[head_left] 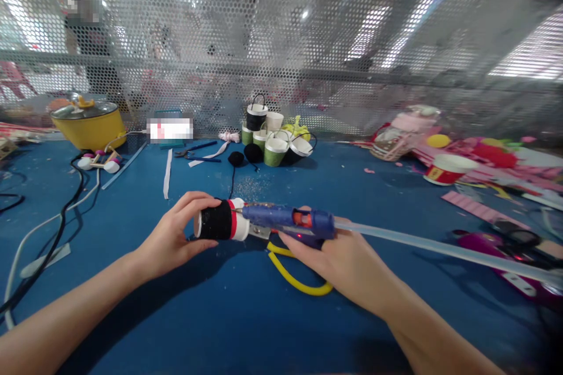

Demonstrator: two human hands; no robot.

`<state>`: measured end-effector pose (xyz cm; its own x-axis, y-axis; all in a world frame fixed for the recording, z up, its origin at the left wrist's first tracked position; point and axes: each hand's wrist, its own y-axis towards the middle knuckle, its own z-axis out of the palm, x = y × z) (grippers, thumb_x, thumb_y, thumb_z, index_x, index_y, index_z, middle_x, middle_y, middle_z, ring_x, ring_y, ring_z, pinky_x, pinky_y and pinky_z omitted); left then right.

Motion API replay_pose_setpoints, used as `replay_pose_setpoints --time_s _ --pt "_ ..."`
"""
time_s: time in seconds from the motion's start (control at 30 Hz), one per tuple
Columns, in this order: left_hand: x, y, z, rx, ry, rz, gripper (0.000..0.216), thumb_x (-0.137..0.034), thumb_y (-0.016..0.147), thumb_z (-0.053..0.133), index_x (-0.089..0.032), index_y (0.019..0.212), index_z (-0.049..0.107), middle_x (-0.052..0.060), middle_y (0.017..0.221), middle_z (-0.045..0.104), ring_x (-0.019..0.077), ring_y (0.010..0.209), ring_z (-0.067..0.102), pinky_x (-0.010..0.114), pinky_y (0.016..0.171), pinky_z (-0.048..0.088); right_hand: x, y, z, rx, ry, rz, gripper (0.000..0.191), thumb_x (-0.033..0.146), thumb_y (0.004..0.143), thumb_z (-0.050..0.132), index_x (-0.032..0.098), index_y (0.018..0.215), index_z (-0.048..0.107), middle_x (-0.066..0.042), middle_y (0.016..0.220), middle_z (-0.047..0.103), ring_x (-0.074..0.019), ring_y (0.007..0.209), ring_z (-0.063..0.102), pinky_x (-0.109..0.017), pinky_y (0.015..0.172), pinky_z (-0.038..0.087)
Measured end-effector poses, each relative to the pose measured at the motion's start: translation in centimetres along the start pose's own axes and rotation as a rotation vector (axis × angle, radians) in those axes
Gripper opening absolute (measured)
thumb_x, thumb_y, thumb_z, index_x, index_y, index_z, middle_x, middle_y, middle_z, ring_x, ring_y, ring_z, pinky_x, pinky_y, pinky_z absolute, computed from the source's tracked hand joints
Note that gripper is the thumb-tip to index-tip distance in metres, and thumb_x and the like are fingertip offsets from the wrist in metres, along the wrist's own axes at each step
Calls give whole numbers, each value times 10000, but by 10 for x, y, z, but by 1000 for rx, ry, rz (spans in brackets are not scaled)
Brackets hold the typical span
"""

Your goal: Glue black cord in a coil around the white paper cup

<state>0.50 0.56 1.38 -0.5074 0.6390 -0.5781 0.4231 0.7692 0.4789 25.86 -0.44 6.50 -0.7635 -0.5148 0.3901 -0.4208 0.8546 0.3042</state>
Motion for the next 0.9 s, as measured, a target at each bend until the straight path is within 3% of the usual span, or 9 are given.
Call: replay_pose_setpoints --time_s 0.2,0.5,0.77,0.9 --pt "-2 0 0 12 -17 -4 465 -211 753 632 -238 1175 440 81 1158 473 226 1077 485 381 929 419 0 0 -3 -33 -197 -141 186 216 780 473 170 751 651 -67 649 630 -185 583 591 -287 556 477" --pt "1 1 3 -38 -245 -180 467 -244 705 670 -231 1128 474 56 1073 514 203 989 540 378 871 463 7 -2 -5 -2 7 -67 162 185 776 477 188 710 625 -14 584 611 -130 485 539 -223 467 449" --pt "-1 2 3 -42 -410 -339 482 -241 663 692 -191 1095 483 55 1019 577 196 916 589 412 852 479 6 -2 -2 33 111 -12 139 220 766 471 218 669 570 -18 633 617 -153 532 559 -260 549 473" --pt "-1 2 3 -36 -456 -384 494 -233 659 695 -187 1099 476 57 1017 585 194 903 599 411 848 482 6 -4 1 26 128 9 135 225 772 471 224 649 526 4 599 589 -141 516 542 -241 519 456"
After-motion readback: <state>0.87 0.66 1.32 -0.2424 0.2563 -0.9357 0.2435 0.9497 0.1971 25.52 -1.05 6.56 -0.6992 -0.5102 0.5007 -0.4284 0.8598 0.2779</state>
